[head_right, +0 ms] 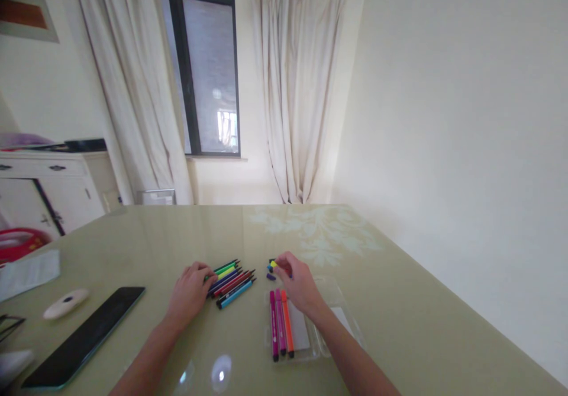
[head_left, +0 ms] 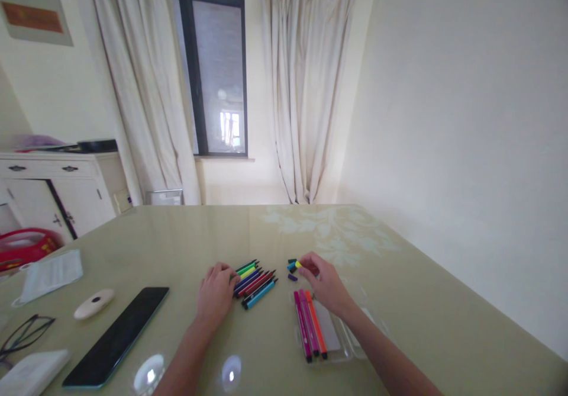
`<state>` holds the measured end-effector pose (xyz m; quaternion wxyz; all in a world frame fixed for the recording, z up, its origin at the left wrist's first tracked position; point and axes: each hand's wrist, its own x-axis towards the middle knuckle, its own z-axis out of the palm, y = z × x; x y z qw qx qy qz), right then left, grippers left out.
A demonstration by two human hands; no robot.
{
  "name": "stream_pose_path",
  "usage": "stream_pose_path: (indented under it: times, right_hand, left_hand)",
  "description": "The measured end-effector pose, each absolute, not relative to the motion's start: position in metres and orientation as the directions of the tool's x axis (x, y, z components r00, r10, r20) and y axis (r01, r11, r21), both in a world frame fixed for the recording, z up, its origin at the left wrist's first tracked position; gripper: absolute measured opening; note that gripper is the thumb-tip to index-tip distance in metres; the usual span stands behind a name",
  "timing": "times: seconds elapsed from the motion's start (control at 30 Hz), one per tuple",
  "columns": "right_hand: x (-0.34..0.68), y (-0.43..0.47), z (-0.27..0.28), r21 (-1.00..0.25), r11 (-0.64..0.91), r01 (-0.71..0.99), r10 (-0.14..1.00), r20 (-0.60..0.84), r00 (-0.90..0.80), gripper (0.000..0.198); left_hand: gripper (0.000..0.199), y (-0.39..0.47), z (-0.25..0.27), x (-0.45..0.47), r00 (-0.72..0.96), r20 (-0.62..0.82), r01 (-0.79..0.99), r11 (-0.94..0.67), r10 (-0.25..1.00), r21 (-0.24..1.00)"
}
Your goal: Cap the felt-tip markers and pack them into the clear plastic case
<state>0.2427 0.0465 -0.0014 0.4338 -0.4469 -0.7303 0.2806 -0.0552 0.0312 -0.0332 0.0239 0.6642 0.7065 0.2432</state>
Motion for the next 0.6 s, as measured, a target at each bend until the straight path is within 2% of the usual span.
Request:
stream_pose_path:
  times: [0.17, 0.23, 0.37, 0.6]
  right_hand:
    - [0.269, 0.026, -0.001, -0.894, 0.384, 0.232, 0.921, 0.355, -0.159, 0.029]
    - [0.271, 0.027, 0.002, -0.921, 0.358, 0.157, 0.93, 0.336, -0.15, 0.034]
    - [0.27, 0.03, 0.004, -0.94, 0.334, 0.077, 0.935, 0.319, -0.154, 0.037]
    - [0.264, 0.022, 0.005, -0.927, 0.363, 0.098, 0.926, 0.346, -0.153, 0.032]
  left_hand:
    - [0.029, 0.03, -0.028, -0.034, -0.128, 0.414, 0.827, -0.133, 0.901, 0.546]
    - [0.033, 0.026, -0.024, -0.015, -0.094, 0.375, 0.745, -0.185, 0.922, 0.641]
    - [0.036, 0.015, -0.018, 0.019, -0.019, 0.314, 0.471, -0.268, 0.949, 0.84]
    - [0.039, 0.008, -0.016, 0.027, -0.014, 0.295, 0.379, -0.268, 0.955, 0.886]
